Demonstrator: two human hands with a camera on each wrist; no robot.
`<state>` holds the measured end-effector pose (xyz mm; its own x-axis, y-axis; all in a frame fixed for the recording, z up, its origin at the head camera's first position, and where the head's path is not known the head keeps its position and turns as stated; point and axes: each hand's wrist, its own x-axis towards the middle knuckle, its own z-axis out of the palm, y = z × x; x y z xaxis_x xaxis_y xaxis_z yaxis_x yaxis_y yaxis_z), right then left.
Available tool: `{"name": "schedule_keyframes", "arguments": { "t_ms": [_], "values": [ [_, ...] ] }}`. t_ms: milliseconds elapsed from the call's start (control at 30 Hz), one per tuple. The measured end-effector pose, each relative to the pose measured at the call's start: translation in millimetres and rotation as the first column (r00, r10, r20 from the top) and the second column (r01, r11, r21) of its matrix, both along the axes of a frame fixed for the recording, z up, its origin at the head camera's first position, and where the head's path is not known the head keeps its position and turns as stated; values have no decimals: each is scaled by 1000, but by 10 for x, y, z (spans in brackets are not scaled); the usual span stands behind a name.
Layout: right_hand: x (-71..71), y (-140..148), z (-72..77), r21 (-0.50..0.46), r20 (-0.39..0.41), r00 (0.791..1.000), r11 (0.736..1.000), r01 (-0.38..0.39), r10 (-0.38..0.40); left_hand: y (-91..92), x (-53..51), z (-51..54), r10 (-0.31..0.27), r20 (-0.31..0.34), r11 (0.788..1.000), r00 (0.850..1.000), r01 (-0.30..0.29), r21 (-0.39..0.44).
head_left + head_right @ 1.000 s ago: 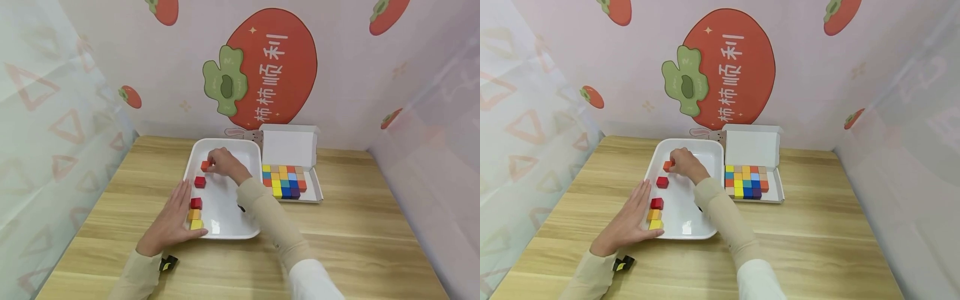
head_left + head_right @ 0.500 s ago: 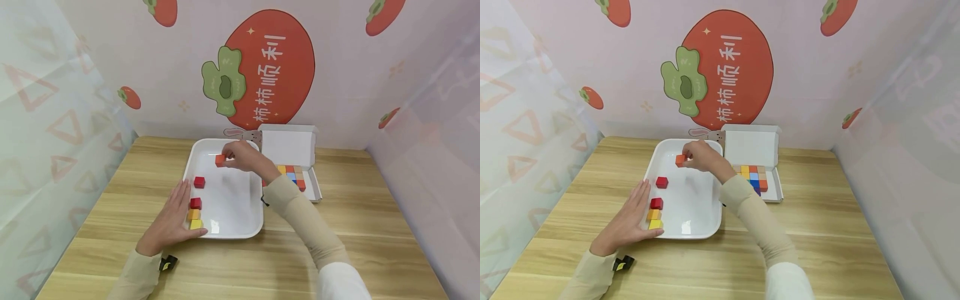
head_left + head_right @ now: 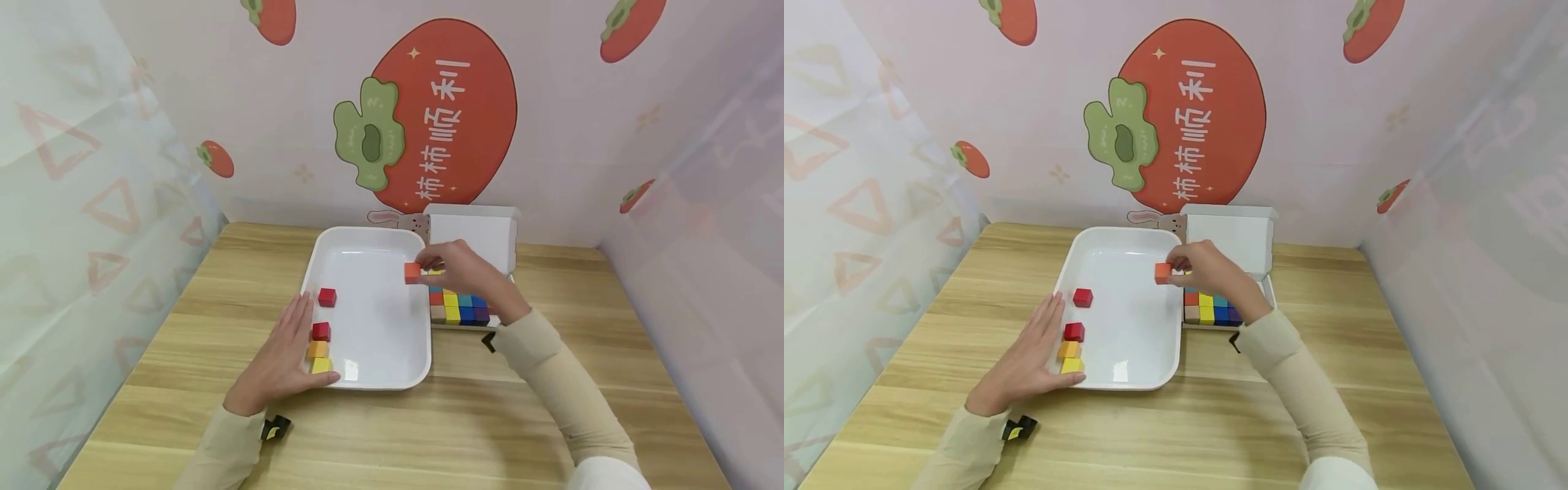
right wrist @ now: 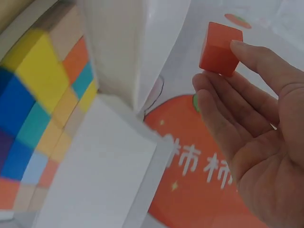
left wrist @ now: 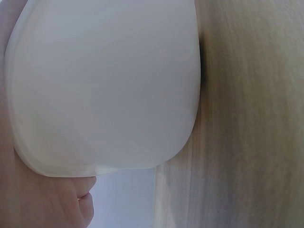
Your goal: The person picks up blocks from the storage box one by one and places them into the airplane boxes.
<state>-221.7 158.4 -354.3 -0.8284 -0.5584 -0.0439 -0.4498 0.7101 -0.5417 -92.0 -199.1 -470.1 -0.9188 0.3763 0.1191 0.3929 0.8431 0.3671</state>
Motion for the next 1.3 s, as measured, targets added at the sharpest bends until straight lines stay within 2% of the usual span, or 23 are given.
{"name": "schedule_keyframes", "arguments": {
  "t_ms": [233, 533, 733, 1033, 1300],
  "values": [
    [134, 521, -106, -3, -31, 999, 999, 44, -44, 15, 6, 19, 1, 13, 1000, 1000, -1, -3],
    [265, 1041, -287, 21, 46, 988, 989, 143, -144, 19, 4, 25, 2, 10, 1000, 1000, -2, -3],
    [330, 1314, -419, -3, 57, 984, 986, 168, -167, 13, -5, 11, -6, 3, 1000, 1000, 6, -1],
    [423, 1544, -548, 18, 83, 980, 983, 180, -181, 14, 2, 18, -10, 1, 1000, 1000, 10, 1],
    [413, 1611, -707, 59, 109, 972, 977, 204, -209, 16, 0, 13, -3, 9, 1000, 1000, 3, 2]
  ]
}}
